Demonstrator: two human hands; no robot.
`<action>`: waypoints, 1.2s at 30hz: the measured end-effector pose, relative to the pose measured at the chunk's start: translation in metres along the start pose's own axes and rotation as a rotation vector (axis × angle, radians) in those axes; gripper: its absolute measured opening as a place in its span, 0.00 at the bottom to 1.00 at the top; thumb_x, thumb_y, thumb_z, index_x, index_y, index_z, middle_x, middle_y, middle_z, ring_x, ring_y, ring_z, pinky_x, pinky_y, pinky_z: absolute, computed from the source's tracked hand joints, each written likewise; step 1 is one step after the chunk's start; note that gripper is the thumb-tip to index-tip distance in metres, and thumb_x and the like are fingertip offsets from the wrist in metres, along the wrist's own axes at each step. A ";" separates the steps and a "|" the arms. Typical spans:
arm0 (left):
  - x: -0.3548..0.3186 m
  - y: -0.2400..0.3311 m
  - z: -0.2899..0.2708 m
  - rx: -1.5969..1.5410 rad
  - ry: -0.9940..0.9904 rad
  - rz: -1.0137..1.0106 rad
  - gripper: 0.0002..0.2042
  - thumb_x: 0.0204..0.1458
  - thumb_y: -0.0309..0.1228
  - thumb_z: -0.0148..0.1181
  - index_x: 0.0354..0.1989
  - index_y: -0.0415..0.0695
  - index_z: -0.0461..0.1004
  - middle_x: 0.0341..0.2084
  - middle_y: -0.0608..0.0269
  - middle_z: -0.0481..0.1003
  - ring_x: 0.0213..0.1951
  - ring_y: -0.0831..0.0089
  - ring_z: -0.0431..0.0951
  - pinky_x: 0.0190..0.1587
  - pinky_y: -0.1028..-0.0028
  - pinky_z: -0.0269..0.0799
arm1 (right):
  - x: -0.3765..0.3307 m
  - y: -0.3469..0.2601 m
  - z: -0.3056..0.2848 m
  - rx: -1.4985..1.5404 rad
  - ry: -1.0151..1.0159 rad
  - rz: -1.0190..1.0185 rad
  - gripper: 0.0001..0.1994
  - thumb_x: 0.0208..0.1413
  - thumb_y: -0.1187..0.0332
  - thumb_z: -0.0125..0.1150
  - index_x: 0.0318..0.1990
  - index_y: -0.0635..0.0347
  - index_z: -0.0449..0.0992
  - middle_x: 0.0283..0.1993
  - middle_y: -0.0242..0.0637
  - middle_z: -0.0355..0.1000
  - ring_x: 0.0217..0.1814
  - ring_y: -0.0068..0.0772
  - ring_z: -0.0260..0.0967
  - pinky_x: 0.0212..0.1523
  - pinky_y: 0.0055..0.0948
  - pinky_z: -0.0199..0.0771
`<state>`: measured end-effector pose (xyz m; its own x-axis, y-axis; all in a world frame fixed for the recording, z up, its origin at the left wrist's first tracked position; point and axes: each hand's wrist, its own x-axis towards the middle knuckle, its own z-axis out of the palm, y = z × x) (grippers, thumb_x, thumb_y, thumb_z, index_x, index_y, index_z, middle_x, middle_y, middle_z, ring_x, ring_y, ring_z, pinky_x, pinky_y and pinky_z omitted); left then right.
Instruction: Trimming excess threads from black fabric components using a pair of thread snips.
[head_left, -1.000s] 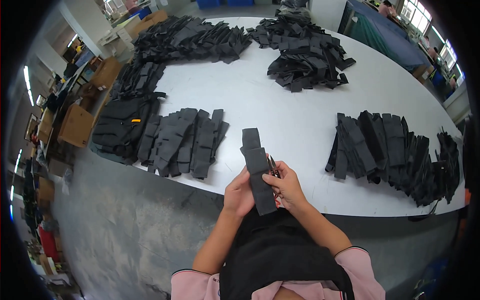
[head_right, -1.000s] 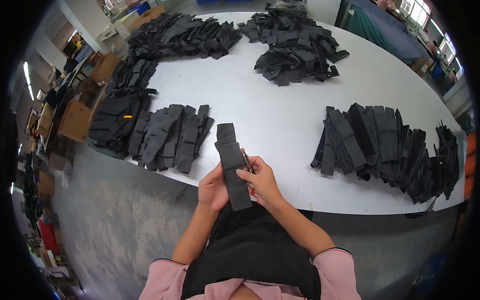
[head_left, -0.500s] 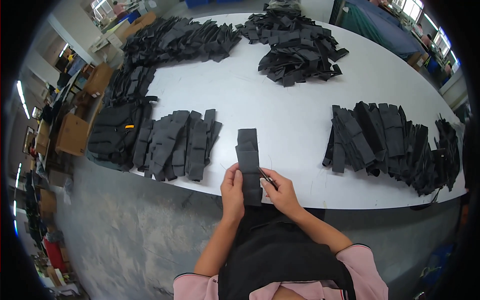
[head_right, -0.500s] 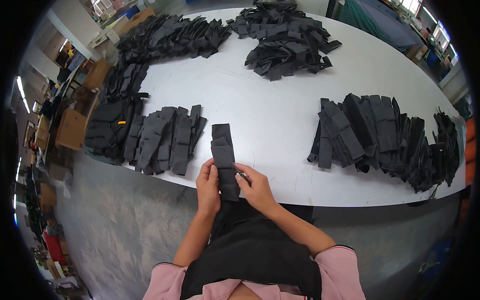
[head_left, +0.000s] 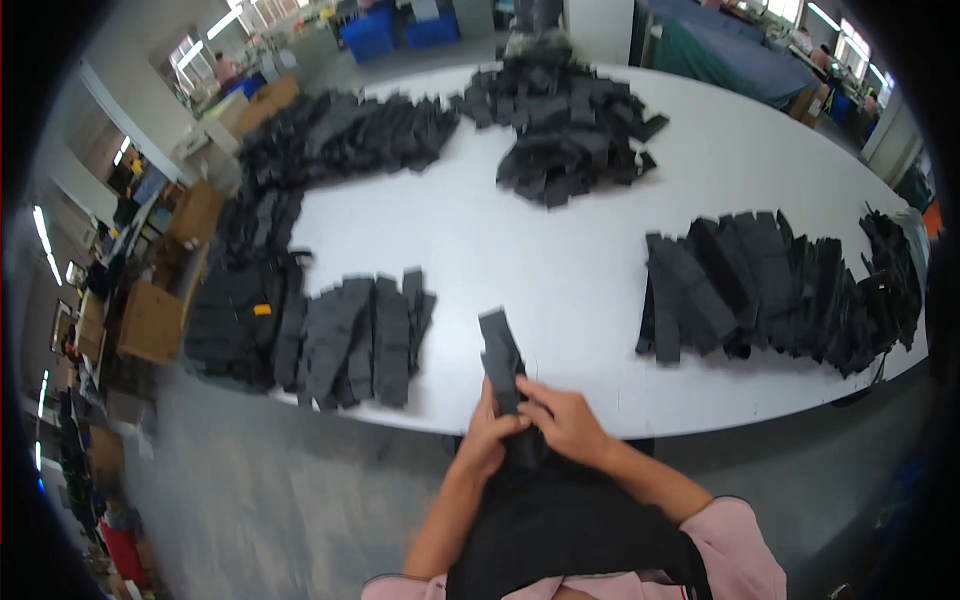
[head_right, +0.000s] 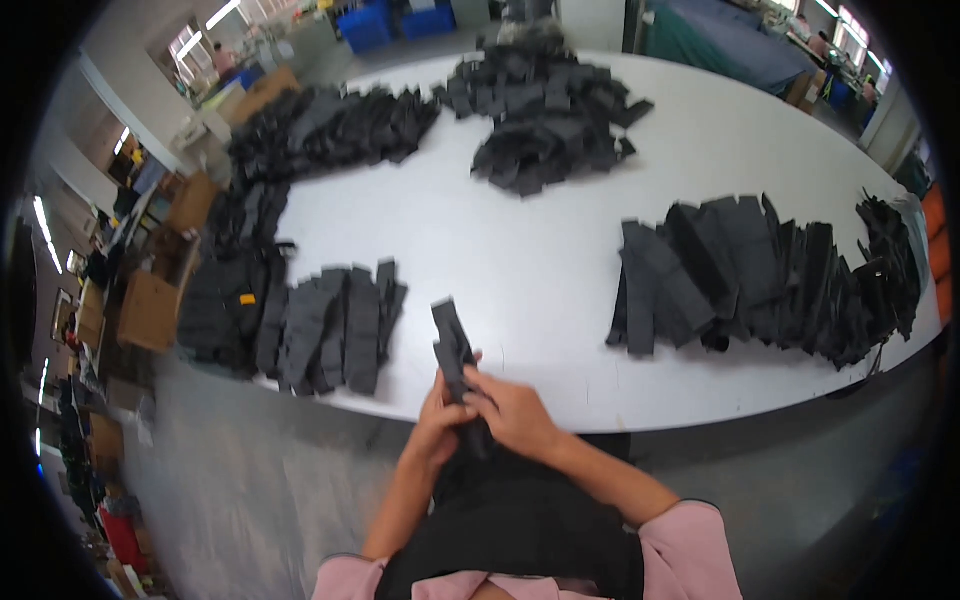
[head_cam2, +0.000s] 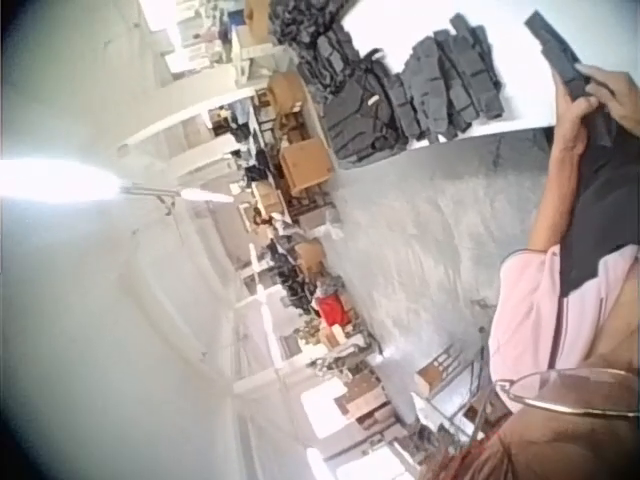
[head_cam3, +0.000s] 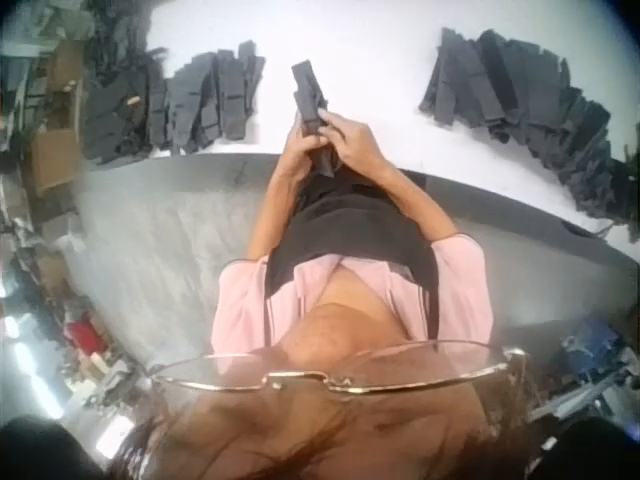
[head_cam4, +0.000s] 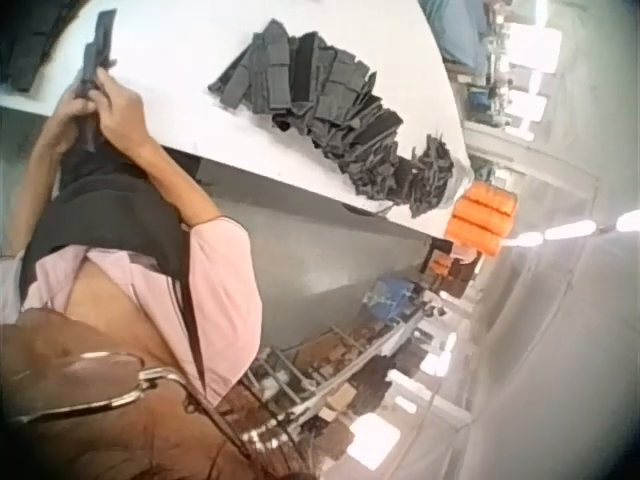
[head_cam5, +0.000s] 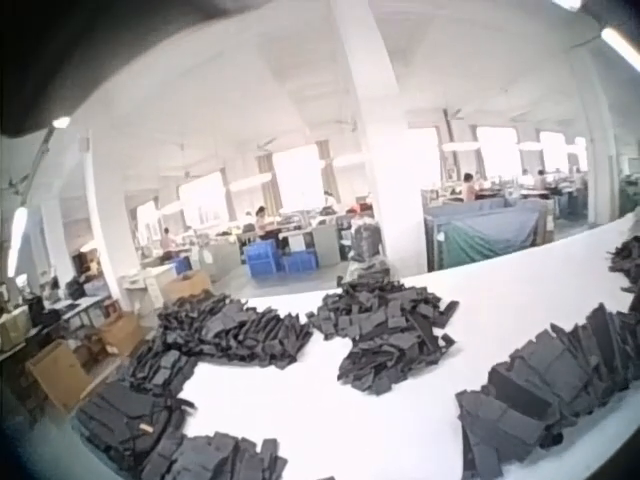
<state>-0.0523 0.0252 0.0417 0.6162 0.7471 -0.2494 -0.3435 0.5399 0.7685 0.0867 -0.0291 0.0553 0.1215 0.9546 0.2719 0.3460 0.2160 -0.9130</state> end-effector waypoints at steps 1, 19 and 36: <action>0.001 -0.004 -0.003 -0.003 0.045 0.053 0.43 0.41 0.18 0.57 0.67 0.47 0.41 0.41 0.57 0.67 0.43 0.70 0.71 0.45 0.71 0.70 | 0.000 -0.008 -0.003 0.077 -0.125 0.189 0.18 0.59 0.71 0.52 0.56 0.64 0.68 0.30 0.39 0.74 0.25 0.21 0.69 0.28 0.22 0.69; 0.022 -0.033 -0.010 0.860 0.179 0.355 0.23 0.50 0.18 0.45 0.58 0.37 0.60 0.49 0.47 0.66 0.44 0.64 0.74 0.42 0.73 0.71 | 0.012 0.056 0.012 0.062 0.337 0.145 0.17 0.39 0.79 0.54 0.42 0.63 0.68 0.35 0.41 0.68 0.31 0.34 0.67 0.32 0.31 0.68; 0.023 -0.034 -0.017 0.551 0.333 0.201 0.19 0.61 0.39 0.47 0.24 0.37 0.72 0.17 0.71 0.68 0.23 0.84 0.62 0.24 0.80 0.60 | -0.009 0.011 -0.015 0.299 0.054 0.637 0.14 0.42 0.78 0.61 0.41 0.62 0.74 0.25 0.34 0.67 0.24 0.23 0.68 0.25 0.24 0.70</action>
<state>-0.0388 0.0307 -0.0004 0.2959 0.9398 -0.1707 0.0374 0.1672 0.9852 0.1031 -0.0378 0.0470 0.2637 0.9044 -0.3354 -0.0772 -0.3268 -0.9419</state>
